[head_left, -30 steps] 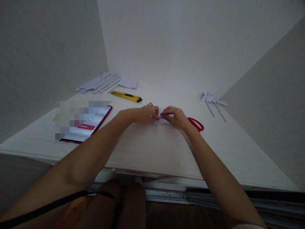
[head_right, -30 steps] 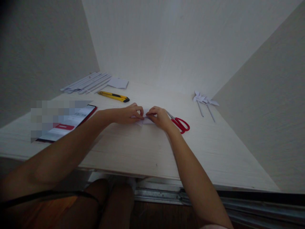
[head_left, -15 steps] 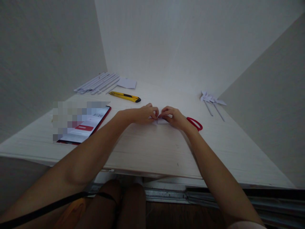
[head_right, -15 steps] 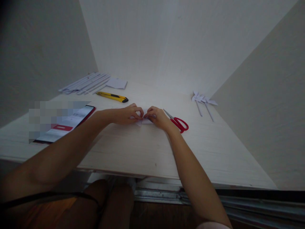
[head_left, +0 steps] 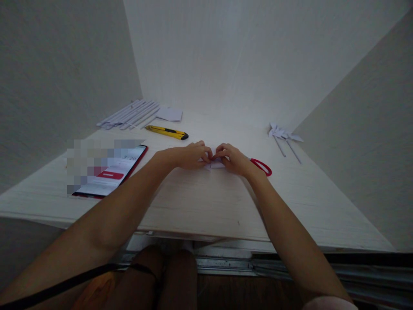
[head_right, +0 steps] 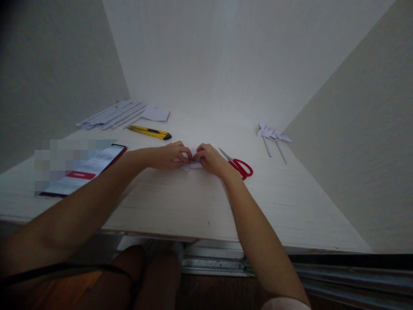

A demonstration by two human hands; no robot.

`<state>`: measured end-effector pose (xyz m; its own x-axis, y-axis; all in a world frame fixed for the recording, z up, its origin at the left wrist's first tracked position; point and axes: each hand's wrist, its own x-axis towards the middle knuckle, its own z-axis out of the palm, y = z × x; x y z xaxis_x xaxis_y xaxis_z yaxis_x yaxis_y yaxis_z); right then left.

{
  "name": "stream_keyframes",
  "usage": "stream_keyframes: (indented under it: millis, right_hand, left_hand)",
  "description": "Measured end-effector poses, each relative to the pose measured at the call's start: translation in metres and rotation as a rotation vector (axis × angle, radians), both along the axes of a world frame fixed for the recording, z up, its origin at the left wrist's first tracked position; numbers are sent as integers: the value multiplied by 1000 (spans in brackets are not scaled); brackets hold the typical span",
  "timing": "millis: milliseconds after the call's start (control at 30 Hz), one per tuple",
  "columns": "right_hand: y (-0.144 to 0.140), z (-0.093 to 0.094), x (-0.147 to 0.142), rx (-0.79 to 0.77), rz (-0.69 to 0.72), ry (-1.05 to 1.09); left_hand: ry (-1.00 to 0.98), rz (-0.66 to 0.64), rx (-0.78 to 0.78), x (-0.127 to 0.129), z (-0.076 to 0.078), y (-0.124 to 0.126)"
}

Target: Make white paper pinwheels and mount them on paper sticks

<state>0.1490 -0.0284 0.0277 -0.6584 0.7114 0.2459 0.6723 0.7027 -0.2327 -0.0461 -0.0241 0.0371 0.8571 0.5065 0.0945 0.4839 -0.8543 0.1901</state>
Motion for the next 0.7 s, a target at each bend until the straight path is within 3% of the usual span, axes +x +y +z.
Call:
stream_keyframes:
  millis: [167, 300, 433, 533, 700]
  right_hand:
    - [-5, 5, -4, 57, -25, -125]
    - [-11, 8, -7, 83, -95, -173]
    - [-16, 9, -7, 50, -179, -193]
    - [-17, 9, -7, 12, -203, -195]
    - [-14, 9, -6, -2, -203, -216]
  left_hand:
    - [-75, -9, 11, -3, 9, -3]
    - [-177, 153, 50, -13, 18, -1]
    - [27, 319, -71, -24, 19, 2]
    - [141, 341, -147, -24, 15, 2]
    - [135, 354, -202, -20, 9, 5]
